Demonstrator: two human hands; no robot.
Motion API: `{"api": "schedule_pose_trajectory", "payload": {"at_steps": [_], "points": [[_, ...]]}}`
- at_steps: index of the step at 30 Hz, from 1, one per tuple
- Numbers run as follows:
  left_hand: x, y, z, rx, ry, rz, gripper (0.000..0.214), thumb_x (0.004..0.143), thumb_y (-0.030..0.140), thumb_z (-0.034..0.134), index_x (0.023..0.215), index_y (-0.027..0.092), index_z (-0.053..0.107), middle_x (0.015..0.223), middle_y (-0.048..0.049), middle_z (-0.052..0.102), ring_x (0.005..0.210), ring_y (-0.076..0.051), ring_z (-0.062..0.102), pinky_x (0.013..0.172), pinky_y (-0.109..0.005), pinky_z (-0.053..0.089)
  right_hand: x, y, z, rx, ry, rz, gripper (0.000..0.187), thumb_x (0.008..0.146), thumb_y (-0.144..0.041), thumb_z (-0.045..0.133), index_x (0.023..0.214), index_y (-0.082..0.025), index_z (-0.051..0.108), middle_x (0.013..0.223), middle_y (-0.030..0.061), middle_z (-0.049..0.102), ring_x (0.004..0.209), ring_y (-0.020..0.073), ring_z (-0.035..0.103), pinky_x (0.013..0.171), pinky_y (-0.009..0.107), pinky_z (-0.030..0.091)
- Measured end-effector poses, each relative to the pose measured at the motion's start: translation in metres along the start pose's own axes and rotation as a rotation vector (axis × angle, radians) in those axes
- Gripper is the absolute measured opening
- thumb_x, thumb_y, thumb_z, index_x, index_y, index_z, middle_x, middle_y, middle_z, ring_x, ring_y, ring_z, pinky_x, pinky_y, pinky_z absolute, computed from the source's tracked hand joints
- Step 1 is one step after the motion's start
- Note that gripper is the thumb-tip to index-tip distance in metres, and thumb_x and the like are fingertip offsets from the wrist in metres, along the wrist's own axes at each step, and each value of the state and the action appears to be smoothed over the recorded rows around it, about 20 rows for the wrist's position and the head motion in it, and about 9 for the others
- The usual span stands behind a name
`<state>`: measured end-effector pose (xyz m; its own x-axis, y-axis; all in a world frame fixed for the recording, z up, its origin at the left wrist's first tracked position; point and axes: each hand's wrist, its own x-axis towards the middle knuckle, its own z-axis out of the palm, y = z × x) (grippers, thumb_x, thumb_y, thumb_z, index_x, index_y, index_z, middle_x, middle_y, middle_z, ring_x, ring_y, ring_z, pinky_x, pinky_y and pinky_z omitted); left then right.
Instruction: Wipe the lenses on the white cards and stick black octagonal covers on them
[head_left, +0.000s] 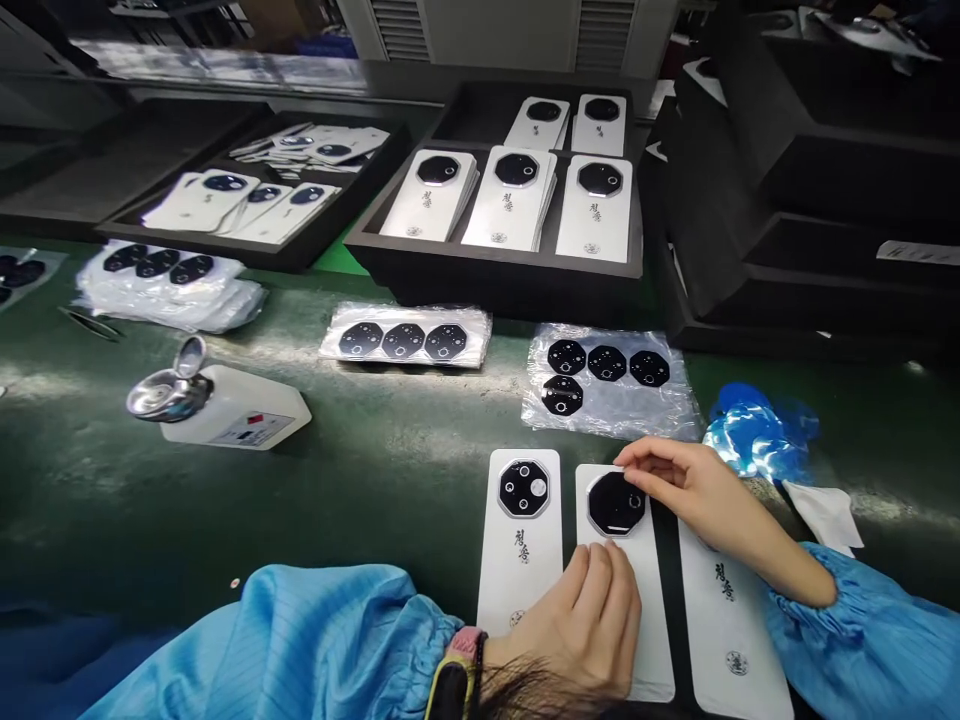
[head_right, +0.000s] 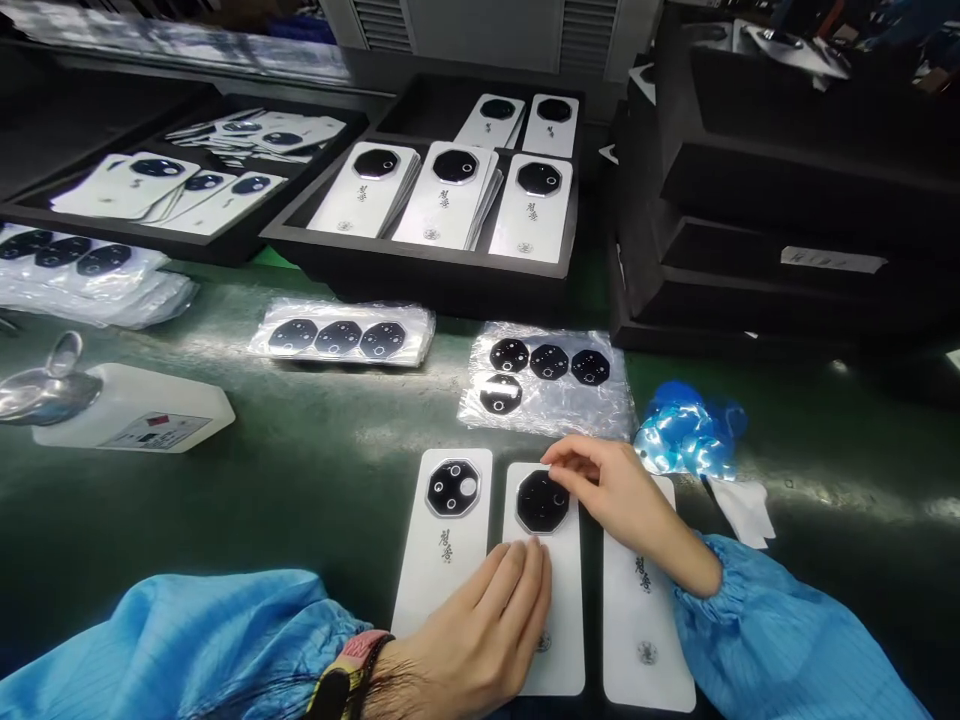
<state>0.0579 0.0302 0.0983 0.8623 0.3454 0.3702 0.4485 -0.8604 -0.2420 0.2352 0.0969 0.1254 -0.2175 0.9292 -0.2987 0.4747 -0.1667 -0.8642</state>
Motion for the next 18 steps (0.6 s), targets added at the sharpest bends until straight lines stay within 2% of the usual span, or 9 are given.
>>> {"api": "schedule_pose_trajectory", "payload": {"at_steps": [4, 11, 18], "points": [[0.0002, -0.0030, 0.0010, 0.026, 0.005, 0.029, 0.032, 0.082, 0.009, 0.041, 0.094, 0.004, 0.071, 0.091, -0.0118, 0.074, 0.077, -0.023, 0.069, 0.071, -0.030, 0.057, -0.0034, 0.0038, 0.0024, 0.016, 0.022, 0.008, 0.018, 0.070, -0.035, 0.058, 0.076, -0.021, 0.068, 0.076, 0.0035, 0.072, 0.071, 0.0192, 0.068, 0.067, 0.032, 0.056], [-0.0008, -0.0055, -0.0037, 0.057, -0.047, 0.087, 0.034, 0.084, 0.013, 0.041, 0.099, 0.005, 0.070, 0.094, -0.0110, 0.073, 0.079, -0.022, 0.069, 0.072, -0.028, 0.059, -0.0041, 0.0050, 0.0021, -0.020, 0.114, -0.054, 0.012, 0.070, -0.030, 0.060, 0.071, -0.022, 0.070, 0.070, 0.0010, 0.073, 0.064, 0.0164, 0.068, 0.063, 0.026, 0.058], [0.0024, -0.0107, -0.0032, 0.063, -0.031, 0.126, 0.033, 0.084, 0.014, 0.041, 0.095, 0.005, 0.071, 0.091, -0.0100, 0.074, 0.076, -0.021, 0.070, 0.070, -0.027, 0.060, -0.0057, 0.0040, 0.0016, -0.055, 0.120, -0.080, 0.012, 0.071, -0.026, 0.059, 0.070, -0.023, 0.070, 0.069, -0.0004, 0.074, 0.061, 0.0148, 0.068, 0.060, 0.024, 0.058]]}}
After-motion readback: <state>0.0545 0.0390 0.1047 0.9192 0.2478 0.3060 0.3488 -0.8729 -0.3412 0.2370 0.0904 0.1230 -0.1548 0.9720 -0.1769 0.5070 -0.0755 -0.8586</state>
